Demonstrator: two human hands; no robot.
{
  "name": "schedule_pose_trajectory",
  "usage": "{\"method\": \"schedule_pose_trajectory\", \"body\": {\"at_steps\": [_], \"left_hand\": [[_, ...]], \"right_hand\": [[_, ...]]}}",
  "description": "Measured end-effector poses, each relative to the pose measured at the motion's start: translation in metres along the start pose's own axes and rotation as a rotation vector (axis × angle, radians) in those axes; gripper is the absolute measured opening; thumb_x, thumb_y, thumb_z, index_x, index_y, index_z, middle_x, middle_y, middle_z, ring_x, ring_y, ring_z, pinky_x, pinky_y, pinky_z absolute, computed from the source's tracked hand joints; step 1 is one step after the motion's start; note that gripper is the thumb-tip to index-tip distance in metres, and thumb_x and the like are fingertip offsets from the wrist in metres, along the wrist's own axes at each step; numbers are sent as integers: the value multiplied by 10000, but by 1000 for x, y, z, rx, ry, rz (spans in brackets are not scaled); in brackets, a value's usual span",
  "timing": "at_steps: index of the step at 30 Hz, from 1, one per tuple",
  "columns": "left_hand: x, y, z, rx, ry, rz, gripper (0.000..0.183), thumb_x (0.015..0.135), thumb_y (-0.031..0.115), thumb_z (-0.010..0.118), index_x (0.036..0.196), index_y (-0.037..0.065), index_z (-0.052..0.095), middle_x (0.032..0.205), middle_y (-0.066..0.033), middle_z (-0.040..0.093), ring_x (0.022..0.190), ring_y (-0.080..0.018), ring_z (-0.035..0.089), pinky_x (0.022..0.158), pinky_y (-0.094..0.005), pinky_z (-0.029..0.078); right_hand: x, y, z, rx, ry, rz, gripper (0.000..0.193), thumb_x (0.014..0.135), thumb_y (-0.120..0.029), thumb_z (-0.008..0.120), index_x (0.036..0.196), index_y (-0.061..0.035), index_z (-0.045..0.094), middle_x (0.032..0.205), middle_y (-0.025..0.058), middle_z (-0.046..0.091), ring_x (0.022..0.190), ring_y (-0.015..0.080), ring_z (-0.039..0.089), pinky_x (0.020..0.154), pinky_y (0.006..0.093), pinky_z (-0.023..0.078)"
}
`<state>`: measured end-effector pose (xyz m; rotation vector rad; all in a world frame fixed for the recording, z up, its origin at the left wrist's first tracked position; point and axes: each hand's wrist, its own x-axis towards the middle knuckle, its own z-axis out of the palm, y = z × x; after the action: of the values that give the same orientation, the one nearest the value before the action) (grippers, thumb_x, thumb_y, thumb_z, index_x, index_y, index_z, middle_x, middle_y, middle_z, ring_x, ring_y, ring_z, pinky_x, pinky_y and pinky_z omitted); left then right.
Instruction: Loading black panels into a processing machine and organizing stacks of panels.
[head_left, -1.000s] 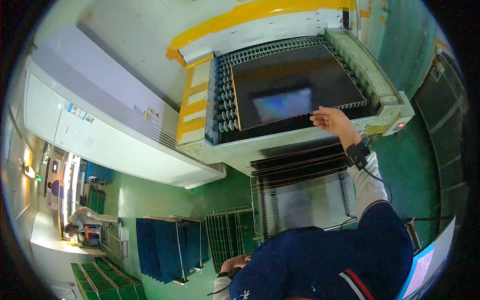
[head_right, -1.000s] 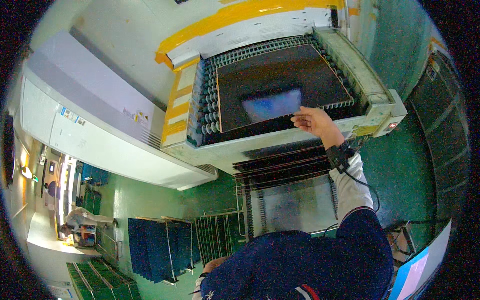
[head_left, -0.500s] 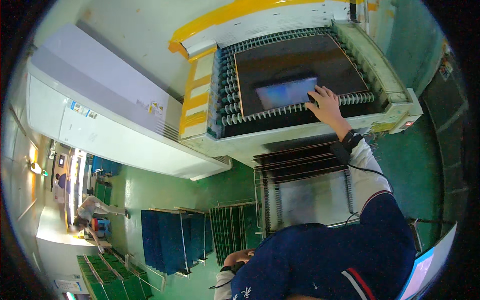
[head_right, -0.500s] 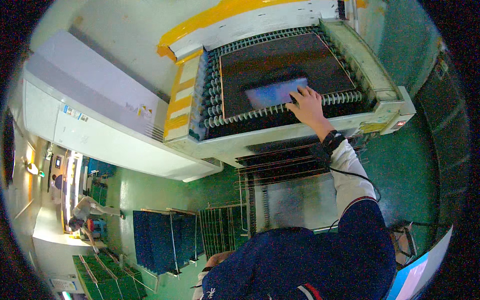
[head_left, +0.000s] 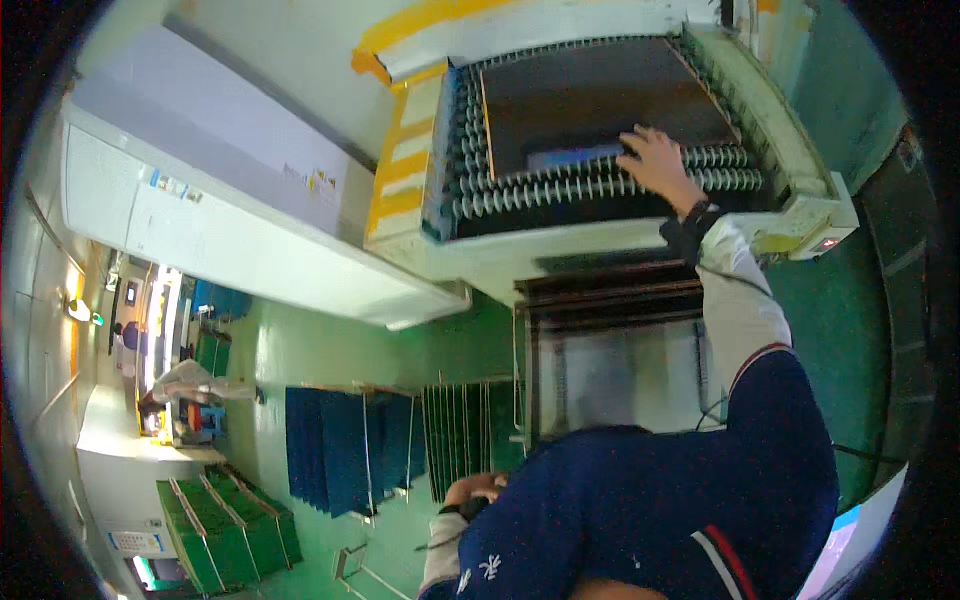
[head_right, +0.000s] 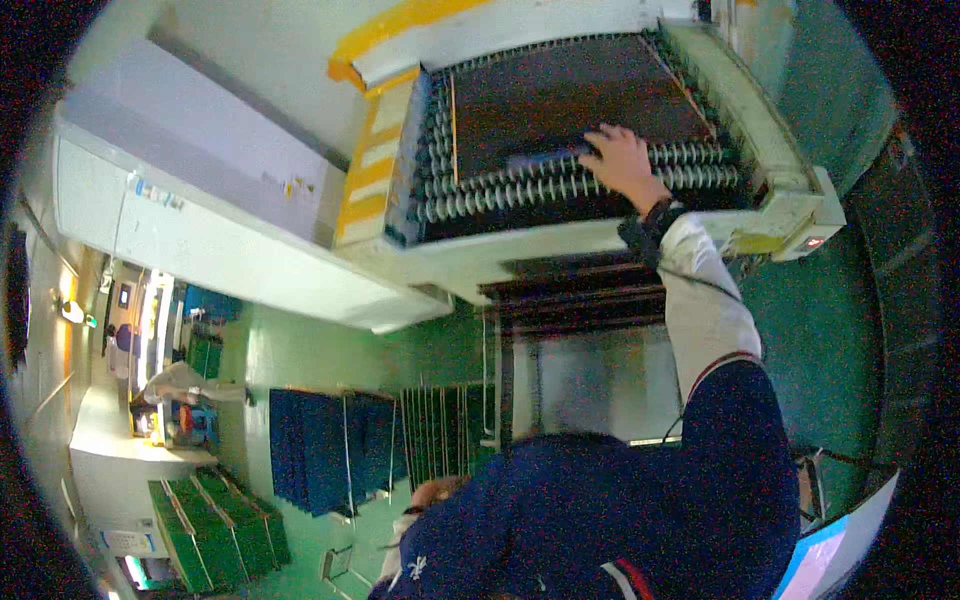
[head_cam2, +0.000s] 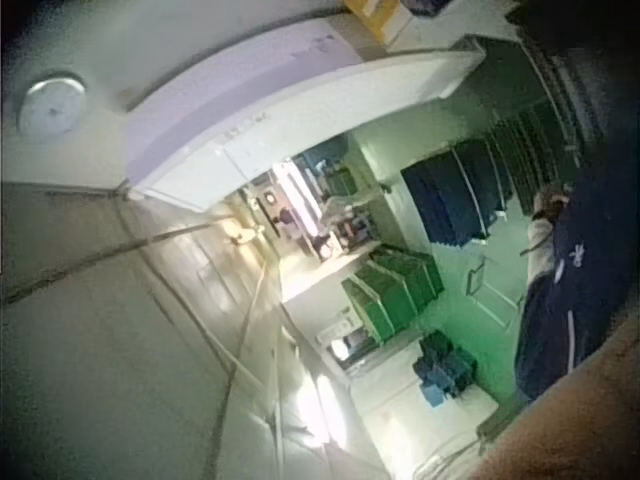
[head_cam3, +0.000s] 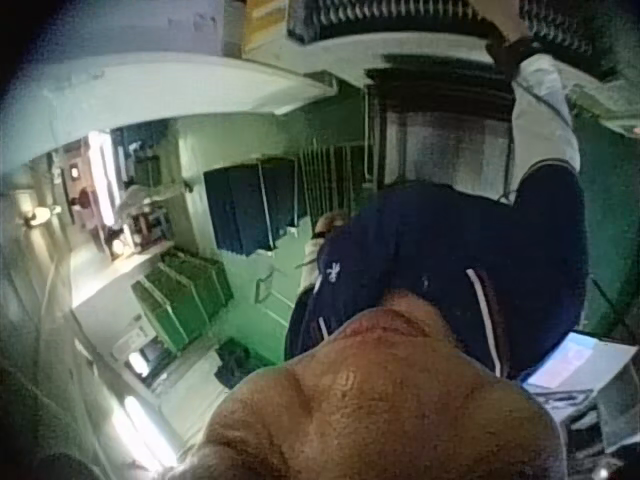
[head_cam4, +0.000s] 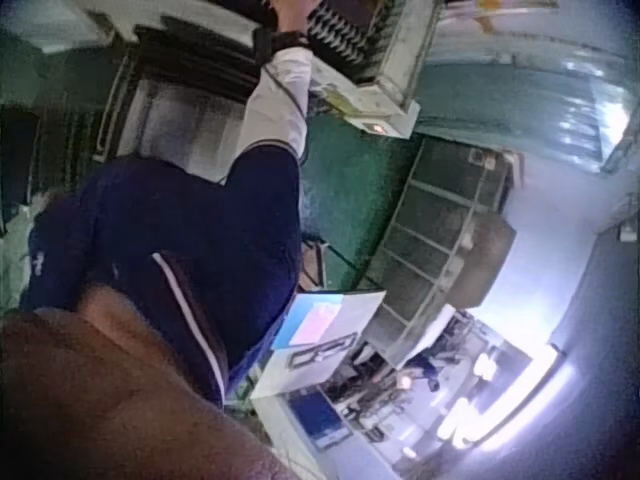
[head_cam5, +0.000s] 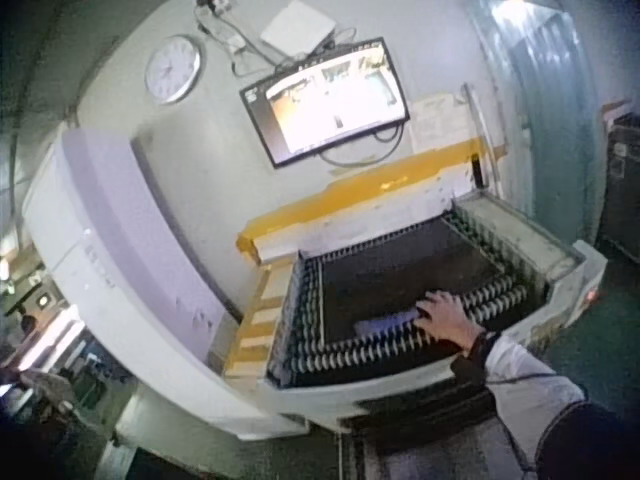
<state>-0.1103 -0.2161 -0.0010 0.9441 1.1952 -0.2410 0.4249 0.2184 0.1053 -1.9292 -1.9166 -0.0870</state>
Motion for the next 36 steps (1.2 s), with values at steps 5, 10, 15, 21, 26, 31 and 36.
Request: {"method": "schedule_pose_trajectory", "body": {"at_steps": [5,10,15,21,26,31,36], "left_hand": [[46,-40,-19,85,-176,52,807,739,180,783,1436,106,382,1214,-127,614,958,-218,638,829,-332,541],[63,-62,-23,99,-167,-35,985,698,199,832,1505,153,270,1323,-134,557,982,-227,639,850,-337,548],[49,-28,-22,178,-174,-108,1013,672,223,844,1505,157,271,1347,-126,544,1017,-238,627,847,-355,541],[43,-29,-18,66,-165,-20,954,639,232,839,1463,127,368,1239,-109,622,1017,-228,622,850,-355,507],[57,-64,-17,208,-85,28,930,647,242,808,1458,106,373,1175,-84,645,1037,-240,613,862,-382,481],[36,-41,-3,265,-56,-126,899,687,243,798,1450,92,346,1288,-91,584,1053,-254,610,806,-401,501],[40,-74,26,149,-18,-169,990,660,289,842,1477,121,308,1279,-89,590,1079,-286,602,819,-457,517]], "right_hand": [[-9,24,13,-3,160,-80,573,851,-519,615,1289,-152,580,1369,134,513,1257,360,461,1015,522,379],[-72,-24,-28,440,87,-181,384,899,-294,646,1208,-67,617,1149,120,640,1086,270,588,916,380,461],[-180,-70,-52,902,-255,-177,233,894,-197,656,1033,-12,684,821,97,680,686,144,600,673,281,496],[-257,-93,-52,632,-305,-333,321,820,-168,694,1104,-26,645,1107,152,651,1031,320,610,892,398,479],[-285,-102,-44,457,-333,-453,475,802,-170,678,1246,-42,564,1346,135,522,1249,345,468,1044,452,357],[-308,-107,-29,262,-357,-523,501,830,-146,616,1301,-12,511,1474,134,395,1354,355,348,1100,486,266],[-321,-104,-14,231,-283,-604,479,822,-144,615,1273,-12,523,1416,169,431,1308,379,376,1088,499,283]]}}
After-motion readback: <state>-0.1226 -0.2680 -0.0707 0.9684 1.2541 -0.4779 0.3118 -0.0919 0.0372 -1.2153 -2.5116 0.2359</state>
